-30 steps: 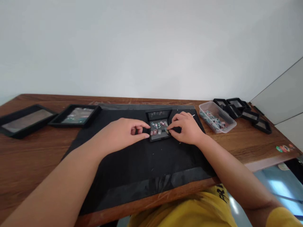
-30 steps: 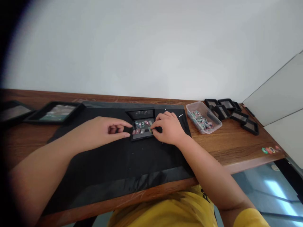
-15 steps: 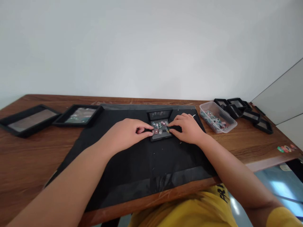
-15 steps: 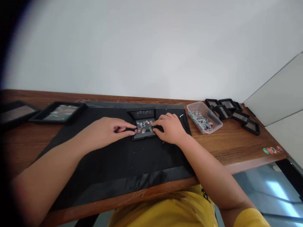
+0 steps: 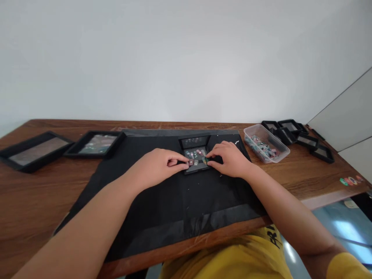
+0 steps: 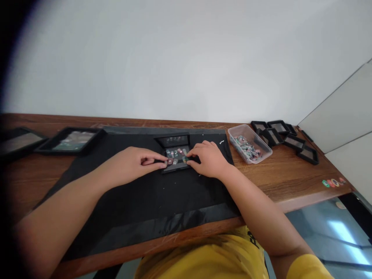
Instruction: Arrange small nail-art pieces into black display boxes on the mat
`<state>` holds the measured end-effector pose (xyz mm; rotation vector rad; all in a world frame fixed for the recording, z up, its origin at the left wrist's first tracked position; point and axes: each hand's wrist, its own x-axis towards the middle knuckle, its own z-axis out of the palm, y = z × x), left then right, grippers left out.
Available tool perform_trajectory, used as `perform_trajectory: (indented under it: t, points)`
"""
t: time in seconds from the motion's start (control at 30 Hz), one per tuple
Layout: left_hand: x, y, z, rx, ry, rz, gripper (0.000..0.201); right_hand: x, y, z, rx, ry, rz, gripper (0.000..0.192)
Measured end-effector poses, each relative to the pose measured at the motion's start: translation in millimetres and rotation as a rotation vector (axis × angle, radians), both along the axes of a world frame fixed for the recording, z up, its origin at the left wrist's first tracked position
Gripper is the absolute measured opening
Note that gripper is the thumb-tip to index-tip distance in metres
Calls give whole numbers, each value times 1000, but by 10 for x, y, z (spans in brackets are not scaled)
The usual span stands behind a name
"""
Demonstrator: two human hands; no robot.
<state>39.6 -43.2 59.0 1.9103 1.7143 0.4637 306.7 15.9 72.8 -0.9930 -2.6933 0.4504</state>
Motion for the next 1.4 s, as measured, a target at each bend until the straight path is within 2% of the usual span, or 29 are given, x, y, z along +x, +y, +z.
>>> perform_trajectory:
  t: [0.17,0.37,0.53,0.67,0.73,0.8,0.87,0.97,1.07,1.13,1.23,1.4]
  points:
    - [28,-19,-1,-36,-11,-9,45,-12,-19,0,-35,-5,-4,17]
    - [-5,-16,-70,-34,-26,-3,54,-35,-11,-33,-66,20,-21,17]
    - [-112,-5,-38,72,-120,-2,55,-21,-26,-79,-35,79,-5,24]
    - [-211,25,-39,170,-235,36,47,-19,-3,-112,-11,123,-8,28]
    - [-240,37,-80,186,-331,88,40,-20,20,-123,2,176,-29,30]
    - [-249,44,-132,207,-508,224,36,-24,37,-140,0,258,-43,23]
    - [-248,53,-173,246,-561,281,37,-35,48,-170,-3,362,-35,14]
    - [-251,78,-197,299,-632,355,47,-73,61,-245,63,560,-72,10]
    - [-264,103,-191,356,-719,430,57,-117,81,-326,146,684,-134,17]
    - [-268,111,-185,383,-773,476,59,-135,92,-362,192,712,-164,27]
    - [-258,120,-188,403,-831,522,55,-155,95,-388,227,708,-198,29]
    - [-236,135,-232,416,-853,541,51,-204,82,-428,256,653,-173,43]
